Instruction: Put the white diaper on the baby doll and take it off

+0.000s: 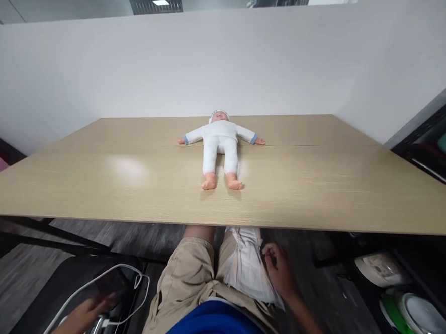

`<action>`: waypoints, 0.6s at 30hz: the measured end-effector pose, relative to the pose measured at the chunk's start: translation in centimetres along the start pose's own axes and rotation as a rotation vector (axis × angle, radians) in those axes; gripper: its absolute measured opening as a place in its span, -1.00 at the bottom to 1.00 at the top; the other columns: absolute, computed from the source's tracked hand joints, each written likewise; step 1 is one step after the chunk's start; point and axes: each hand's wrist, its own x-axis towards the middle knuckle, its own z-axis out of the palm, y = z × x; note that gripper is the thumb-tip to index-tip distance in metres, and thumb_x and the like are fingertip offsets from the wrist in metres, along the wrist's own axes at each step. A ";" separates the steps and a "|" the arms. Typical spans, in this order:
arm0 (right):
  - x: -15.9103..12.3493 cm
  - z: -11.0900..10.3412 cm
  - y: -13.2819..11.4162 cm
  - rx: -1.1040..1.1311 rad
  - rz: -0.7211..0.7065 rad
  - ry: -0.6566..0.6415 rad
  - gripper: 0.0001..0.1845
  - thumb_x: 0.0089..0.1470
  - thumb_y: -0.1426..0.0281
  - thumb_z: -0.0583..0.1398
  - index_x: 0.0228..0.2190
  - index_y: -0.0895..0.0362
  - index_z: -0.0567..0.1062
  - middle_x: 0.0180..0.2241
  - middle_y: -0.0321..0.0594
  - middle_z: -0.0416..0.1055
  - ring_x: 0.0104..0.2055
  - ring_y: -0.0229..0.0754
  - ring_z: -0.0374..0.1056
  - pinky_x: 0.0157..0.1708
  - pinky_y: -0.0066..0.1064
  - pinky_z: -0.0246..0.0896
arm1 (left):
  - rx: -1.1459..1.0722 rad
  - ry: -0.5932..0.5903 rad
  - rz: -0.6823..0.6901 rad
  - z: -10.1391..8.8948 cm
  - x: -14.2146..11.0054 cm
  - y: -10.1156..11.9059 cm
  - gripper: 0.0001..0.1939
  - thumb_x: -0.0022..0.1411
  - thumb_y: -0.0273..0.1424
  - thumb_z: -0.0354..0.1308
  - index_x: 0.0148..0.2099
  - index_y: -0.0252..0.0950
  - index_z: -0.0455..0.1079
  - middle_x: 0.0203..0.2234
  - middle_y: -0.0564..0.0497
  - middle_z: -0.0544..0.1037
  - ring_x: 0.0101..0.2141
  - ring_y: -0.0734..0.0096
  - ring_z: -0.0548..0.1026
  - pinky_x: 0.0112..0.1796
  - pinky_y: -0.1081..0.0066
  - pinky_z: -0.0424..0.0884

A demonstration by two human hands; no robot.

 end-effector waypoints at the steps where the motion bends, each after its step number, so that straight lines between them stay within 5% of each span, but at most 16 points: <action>1: 0.0 -0.4 0.4 0.000 0.050 0.020 -0.73 0.23 0.12 0.20 -0.23 0.06 0.52 -0.20 -0.13 0.55 -0.10 -0.01 0.42 0.00 -0.20 0.28 | -0.050 -0.143 -0.008 0.9 -0.8 1.7 -0.32 0.03 0.32 0.14 -0.29 -0.21 0.56 -0.31 0.03 0.68 -0.07 0.01 0.57 -0.04 0.32 0.45; 3: -0.1 -0.6 1.1 0.012 0.154 0.032 -0.54 0.16 -0.04 0.28 -0.17 0.09 0.55 -0.16 -0.08 0.59 -0.09 0.04 0.46 0.01 -0.15 0.32 | -0.152 -0.534 0.126 3.1 -2.3 5.7 -0.32 0.30 0.28 0.06 -0.13 -0.24 0.59 -0.19 0.00 0.67 -0.11 0.14 0.57 -0.09 0.35 0.46; 5: -0.4 -0.3 1.5 0.038 0.248 0.009 -0.39 0.09 -0.18 0.30 -0.18 0.11 0.58 -0.16 -0.05 0.62 -0.08 0.09 0.50 -0.01 -0.13 0.37 | -0.219 -0.696 0.309 6.0 -2.9 10.1 -0.40 0.39 0.20 0.10 -0.12 -0.26 0.56 -0.22 0.00 0.64 -0.16 0.23 0.56 -0.02 0.36 0.45; 9: -0.7 1.1 0.7 0.101 0.366 -0.055 -0.24 0.03 -0.33 0.26 -0.21 0.12 0.62 -0.18 -0.03 0.66 -0.05 0.14 0.56 -0.02 -0.13 0.43 | -0.294 -0.366 0.596 13.9 0.3 17.9 -0.51 0.45 0.10 0.10 -0.07 -0.24 0.44 -0.11 -0.07 0.58 -0.09 0.23 0.50 0.05 0.32 0.40; 12: -0.3 2.1 -0.9 0.198 0.455 -0.107 -0.20 -0.04 -0.36 0.28 -0.22 0.12 0.63 -0.21 -0.08 0.66 -0.04 0.13 0.56 0.00 -0.15 0.43 | -0.359 -0.183 0.601 20.1 5.1 21.9 -0.52 0.42 0.10 0.09 -0.04 -0.24 0.38 -0.06 -0.15 0.58 0.00 0.12 0.51 0.11 0.22 0.39; 15: 0.8 2.9 -2.7 0.280 0.511 -0.140 -0.21 -0.17 -0.38 0.34 -0.33 0.10 0.62 -0.30 -0.15 0.63 -0.12 0.12 0.56 -0.07 -0.17 0.46 | -0.321 -0.223 0.477 24.4 9.3 24.1 -0.47 0.32 0.14 0.19 -0.04 -0.23 0.36 -0.06 -0.16 0.61 -0.02 0.07 0.55 0.06 0.19 0.42; 18: 1.6 3.1 -4.0 0.313 0.508 -0.157 -0.26 -0.27 -0.35 0.41 -0.42 0.07 0.59 -0.37 -0.19 0.60 -0.15 0.12 0.56 -0.12 -0.19 0.48 | -0.293 -0.265 0.345 26.5 11.6 24.7 -0.48 0.22 0.15 0.27 -0.18 -0.21 0.37 -0.21 -0.10 0.62 -0.14 0.07 0.55 -0.07 0.18 0.43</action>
